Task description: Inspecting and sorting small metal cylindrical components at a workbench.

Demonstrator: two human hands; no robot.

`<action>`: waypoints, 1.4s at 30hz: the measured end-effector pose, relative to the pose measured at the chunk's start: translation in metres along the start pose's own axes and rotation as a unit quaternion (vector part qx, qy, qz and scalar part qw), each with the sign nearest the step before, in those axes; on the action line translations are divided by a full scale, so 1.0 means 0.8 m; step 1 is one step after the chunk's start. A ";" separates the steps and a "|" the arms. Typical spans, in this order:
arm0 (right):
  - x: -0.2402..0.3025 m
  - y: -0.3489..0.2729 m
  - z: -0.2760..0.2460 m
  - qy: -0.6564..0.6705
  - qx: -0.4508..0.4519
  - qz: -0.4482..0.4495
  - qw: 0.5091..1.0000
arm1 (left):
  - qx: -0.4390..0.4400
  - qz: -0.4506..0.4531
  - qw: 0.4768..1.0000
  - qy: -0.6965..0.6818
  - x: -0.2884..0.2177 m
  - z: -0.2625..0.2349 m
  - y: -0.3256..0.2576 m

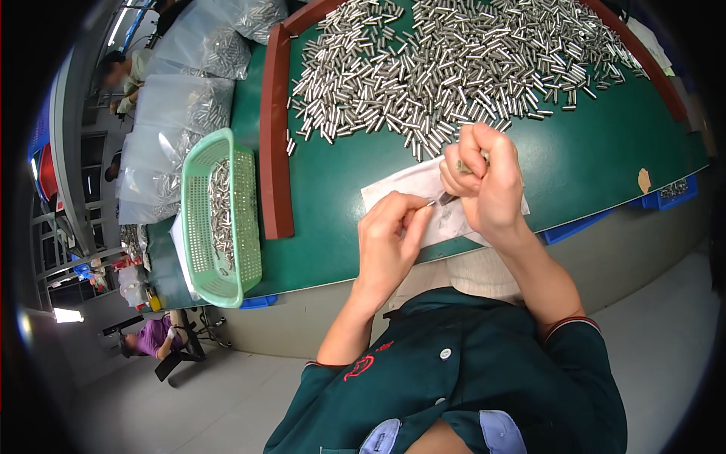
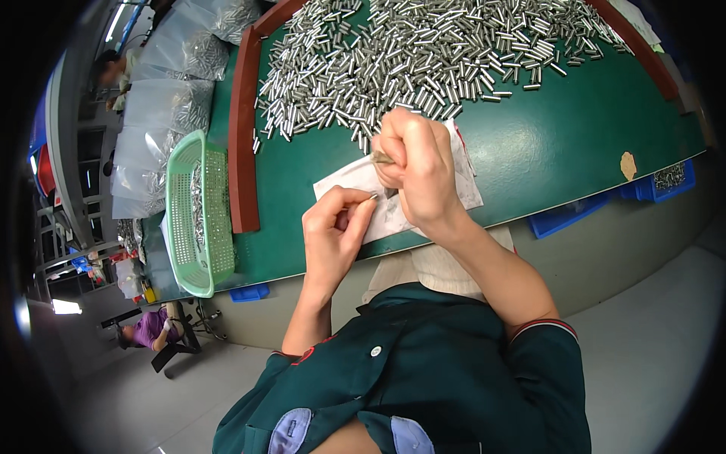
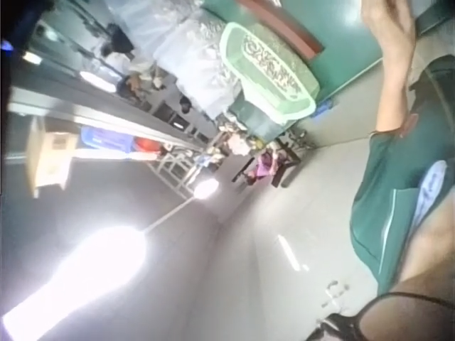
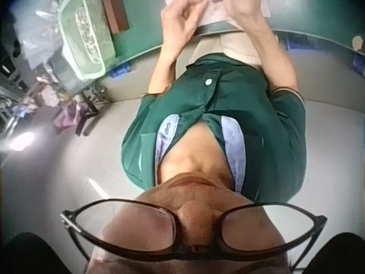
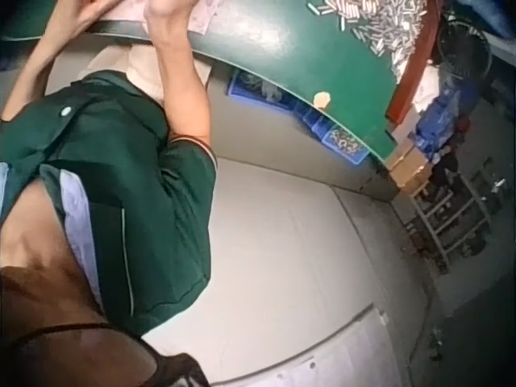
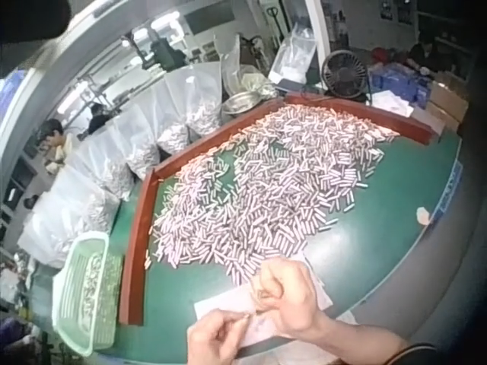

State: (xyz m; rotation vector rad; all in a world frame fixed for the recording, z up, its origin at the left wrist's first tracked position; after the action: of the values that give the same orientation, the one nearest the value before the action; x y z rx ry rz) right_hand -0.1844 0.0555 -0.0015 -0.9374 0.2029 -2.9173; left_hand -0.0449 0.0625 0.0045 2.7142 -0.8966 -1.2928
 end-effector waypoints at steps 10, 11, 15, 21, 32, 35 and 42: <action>0.000 -0.003 0.003 -0.003 -0.002 -0.003 1.000 | -0.017 -0.159 0.798 -0.581 0.029 -0.015 0.001; 0.001 -0.003 0.004 -0.003 0.000 -0.004 1.000 | -0.011 -0.158 0.795 -0.585 0.028 -0.014 0.001; 0.002 -0.002 0.002 0.008 -0.004 0.001 1.000 | 0.008 -0.151 0.753 -0.640 0.031 -0.014 0.003; 0.002 -0.003 0.002 0.012 -0.007 0.002 1.000 | -0.031 -0.158 0.710 -0.685 0.027 -0.023 0.018; 0.001 -0.005 0.000 -0.001 -0.002 0.011 1.000 | -0.015 -0.026 0.998 -0.052 0.032 -0.026 0.082; 0.001 -0.004 -0.001 -0.003 0.006 0.013 1.000 | 0.002 0.039 0.996 0.078 0.031 -0.017 0.092; 0.001 -0.005 -0.002 0.029 0.003 0.002 1.000 | 0.019 0.141 0.981 0.133 0.034 -0.005 0.102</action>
State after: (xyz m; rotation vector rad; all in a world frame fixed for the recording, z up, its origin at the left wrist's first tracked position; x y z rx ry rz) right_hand -0.1859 0.0593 -0.0015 -0.8517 0.1983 -2.9422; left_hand -0.0693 -0.0203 0.0073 2.5792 -1.2253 -0.8471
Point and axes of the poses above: each hand's wrist, its own y-axis towards the middle knuckle, its own z-axis out of the palm, x = y × z, the point moved 2 cm from there along y, towards the middle knuckle, and after that the axes turned 11 degrees about z, right-handed, at the moved point
